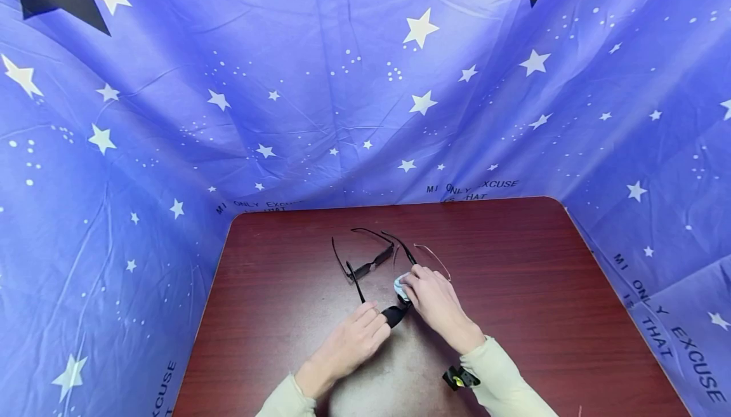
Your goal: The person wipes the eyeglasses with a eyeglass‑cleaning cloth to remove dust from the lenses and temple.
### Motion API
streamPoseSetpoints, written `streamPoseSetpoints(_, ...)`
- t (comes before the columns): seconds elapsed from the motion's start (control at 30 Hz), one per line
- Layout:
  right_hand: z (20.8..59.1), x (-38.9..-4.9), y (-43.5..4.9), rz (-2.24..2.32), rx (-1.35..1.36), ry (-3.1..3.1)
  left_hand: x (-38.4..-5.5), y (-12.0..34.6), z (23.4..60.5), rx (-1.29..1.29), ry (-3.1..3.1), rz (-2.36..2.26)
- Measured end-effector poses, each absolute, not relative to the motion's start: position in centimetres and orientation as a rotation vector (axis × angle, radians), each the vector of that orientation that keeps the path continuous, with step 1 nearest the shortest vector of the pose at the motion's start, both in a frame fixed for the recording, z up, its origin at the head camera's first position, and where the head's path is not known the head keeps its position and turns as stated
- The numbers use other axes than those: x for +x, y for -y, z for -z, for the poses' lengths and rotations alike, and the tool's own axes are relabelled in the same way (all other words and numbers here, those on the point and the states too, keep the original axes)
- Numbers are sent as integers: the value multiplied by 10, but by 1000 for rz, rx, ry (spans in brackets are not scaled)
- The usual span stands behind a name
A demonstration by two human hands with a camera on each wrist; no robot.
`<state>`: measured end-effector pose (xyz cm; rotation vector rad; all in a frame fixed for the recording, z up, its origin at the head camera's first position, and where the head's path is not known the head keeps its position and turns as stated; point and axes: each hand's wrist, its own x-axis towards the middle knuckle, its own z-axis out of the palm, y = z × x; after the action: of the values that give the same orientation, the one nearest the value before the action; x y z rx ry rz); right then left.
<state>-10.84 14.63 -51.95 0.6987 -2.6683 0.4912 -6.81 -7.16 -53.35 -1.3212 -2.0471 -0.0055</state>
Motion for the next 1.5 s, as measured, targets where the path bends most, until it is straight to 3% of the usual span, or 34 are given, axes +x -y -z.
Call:
streamPoseSetpoints(0.47,515,-108,-149,-358,648,2782,-68,74,536,-1188,2091,-52)
streamPoseSetpoints(0.73,510,-105,-150,-522,643,2920,-67,72,537,-1232,2059,-22)
streamPoseSetpoints(1.13,517,-105,-153,-337,593,2836,-67,69,541,-1235,2030,-6)
streamPoseSetpoints(1.5,514,-101,-148,-596,586,2940,-66,71,544,-1227,2047,16)
